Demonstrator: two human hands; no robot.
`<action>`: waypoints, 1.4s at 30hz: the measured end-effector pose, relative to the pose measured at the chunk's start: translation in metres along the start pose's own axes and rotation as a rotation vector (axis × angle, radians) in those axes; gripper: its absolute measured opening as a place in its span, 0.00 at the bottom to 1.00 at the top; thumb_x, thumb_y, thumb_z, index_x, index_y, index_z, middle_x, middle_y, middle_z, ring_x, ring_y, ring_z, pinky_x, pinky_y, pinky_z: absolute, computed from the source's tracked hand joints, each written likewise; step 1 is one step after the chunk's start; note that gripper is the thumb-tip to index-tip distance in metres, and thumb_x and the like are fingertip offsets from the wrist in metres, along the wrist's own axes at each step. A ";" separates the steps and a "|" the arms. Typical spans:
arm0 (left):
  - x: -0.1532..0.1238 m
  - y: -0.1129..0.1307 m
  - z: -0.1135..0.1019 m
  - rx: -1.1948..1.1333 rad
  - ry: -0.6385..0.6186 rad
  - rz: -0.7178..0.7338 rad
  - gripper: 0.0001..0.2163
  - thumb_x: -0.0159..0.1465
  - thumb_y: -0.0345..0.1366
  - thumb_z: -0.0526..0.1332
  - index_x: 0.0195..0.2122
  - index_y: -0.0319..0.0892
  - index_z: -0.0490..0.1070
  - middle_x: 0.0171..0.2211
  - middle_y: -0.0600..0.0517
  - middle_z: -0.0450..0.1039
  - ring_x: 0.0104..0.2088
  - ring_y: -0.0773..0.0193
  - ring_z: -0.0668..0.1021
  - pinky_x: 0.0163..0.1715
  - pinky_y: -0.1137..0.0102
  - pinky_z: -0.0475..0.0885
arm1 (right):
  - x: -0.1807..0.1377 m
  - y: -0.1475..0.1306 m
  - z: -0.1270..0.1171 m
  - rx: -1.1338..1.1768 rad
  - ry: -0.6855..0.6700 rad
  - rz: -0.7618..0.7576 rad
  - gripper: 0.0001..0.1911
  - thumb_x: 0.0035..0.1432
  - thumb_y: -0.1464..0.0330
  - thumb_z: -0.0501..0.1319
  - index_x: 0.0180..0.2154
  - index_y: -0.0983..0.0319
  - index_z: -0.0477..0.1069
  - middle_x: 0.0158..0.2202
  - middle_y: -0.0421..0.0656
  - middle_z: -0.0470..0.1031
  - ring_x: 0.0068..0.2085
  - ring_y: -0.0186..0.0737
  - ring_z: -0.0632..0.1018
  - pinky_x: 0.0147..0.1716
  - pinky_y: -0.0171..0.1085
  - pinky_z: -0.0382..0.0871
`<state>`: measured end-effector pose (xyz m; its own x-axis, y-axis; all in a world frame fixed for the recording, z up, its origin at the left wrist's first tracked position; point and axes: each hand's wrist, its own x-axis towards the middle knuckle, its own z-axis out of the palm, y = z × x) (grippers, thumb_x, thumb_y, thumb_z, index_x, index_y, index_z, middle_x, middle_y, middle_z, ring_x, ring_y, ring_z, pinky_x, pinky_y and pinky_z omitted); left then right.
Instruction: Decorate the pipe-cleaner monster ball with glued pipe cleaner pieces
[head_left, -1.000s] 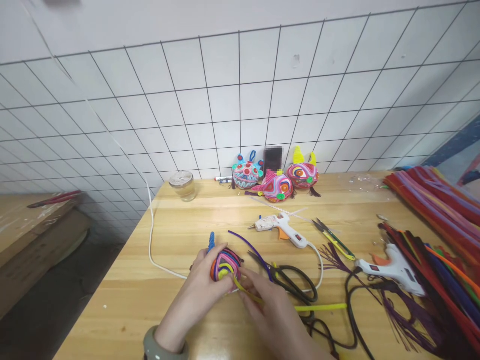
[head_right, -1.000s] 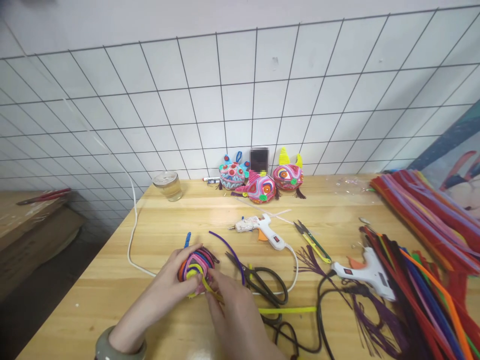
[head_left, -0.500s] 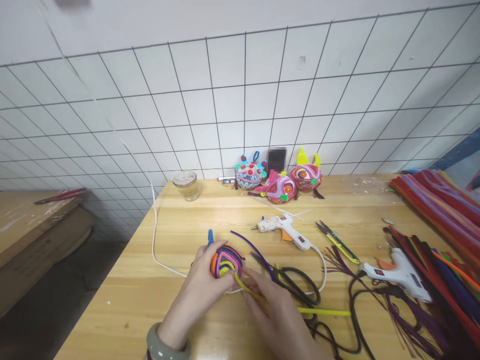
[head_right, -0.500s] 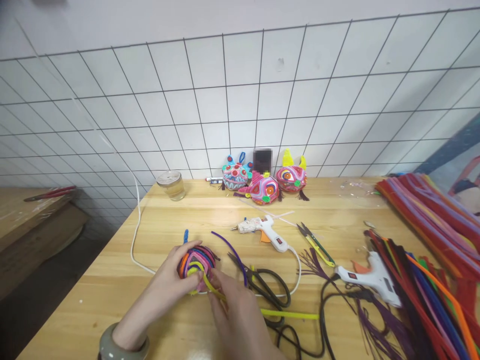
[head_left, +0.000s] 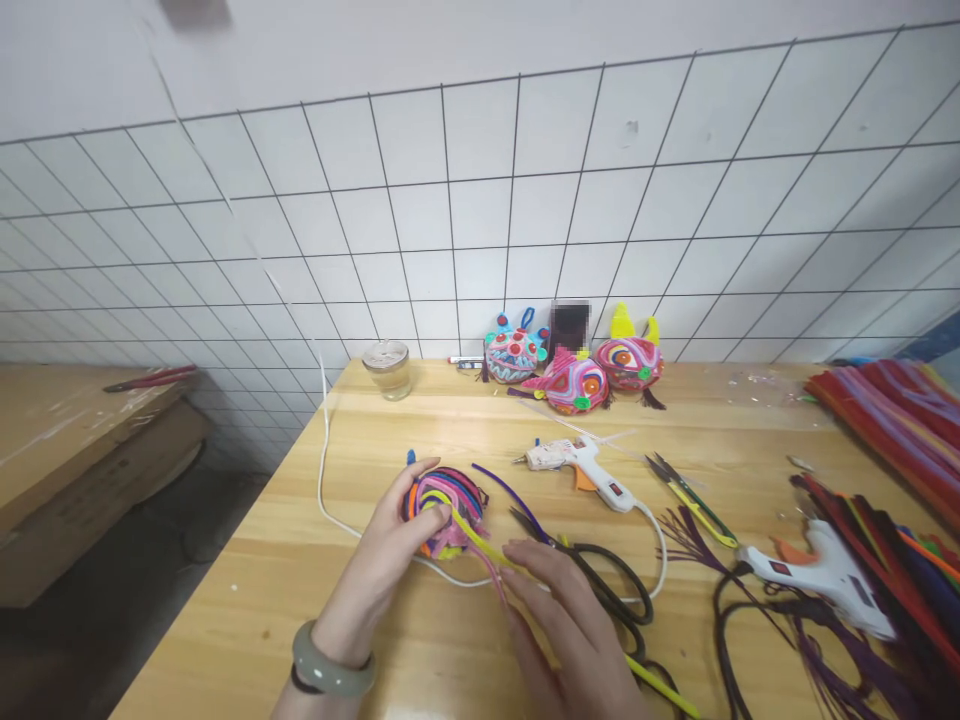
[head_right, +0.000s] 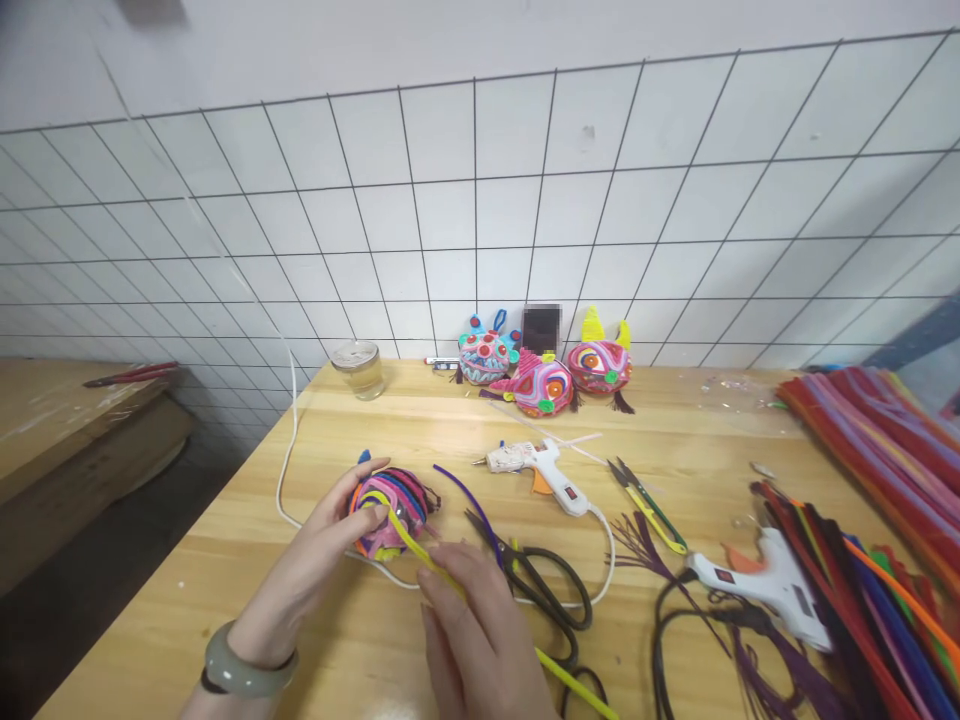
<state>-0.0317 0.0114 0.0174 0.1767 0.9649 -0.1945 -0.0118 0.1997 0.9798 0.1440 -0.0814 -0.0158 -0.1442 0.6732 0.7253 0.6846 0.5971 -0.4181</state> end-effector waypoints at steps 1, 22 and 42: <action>-0.001 0.000 -0.001 -0.008 0.006 0.006 0.26 0.53 0.38 0.64 0.54 0.41 0.63 0.46 0.47 0.74 0.45 0.59 0.75 0.44 0.68 0.69 | 0.001 0.001 0.000 -0.004 0.016 -0.009 0.20 0.56 0.79 0.56 0.51 0.61 0.65 0.46 0.51 0.74 0.50 0.45 0.74 0.48 0.44 0.72; -0.022 0.003 0.027 0.346 -0.179 0.261 0.22 0.54 0.30 0.62 0.50 0.47 0.65 0.47 0.48 0.63 0.47 0.58 0.72 0.47 0.65 0.68 | 0.012 -0.006 0.003 0.267 -0.067 0.525 0.07 0.60 0.69 0.56 0.40 0.60 0.70 0.28 0.41 0.75 0.24 0.34 0.74 0.23 0.30 0.69; -0.020 -0.002 0.032 0.334 -0.127 0.233 0.14 0.61 0.41 0.57 0.47 0.46 0.69 0.48 0.46 0.66 0.49 0.56 0.70 0.51 0.60 0.64 | 0.009 -0.001 0.008 0.573 -0.056 0.848 0.09 0.59 0.62 0.57 0.38 0.60 0.68 0.30 0.42 0.73 0.31 0.38 0.75 0.30 0.33 0.69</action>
<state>-0.0040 -0.0136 0.0207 0.3268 0.9449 0.0210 0.2498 -0.1078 0.9623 0.1359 -0.0722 -0.0129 0.1849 0.9815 0.0488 0.1347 0.0239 -0.9906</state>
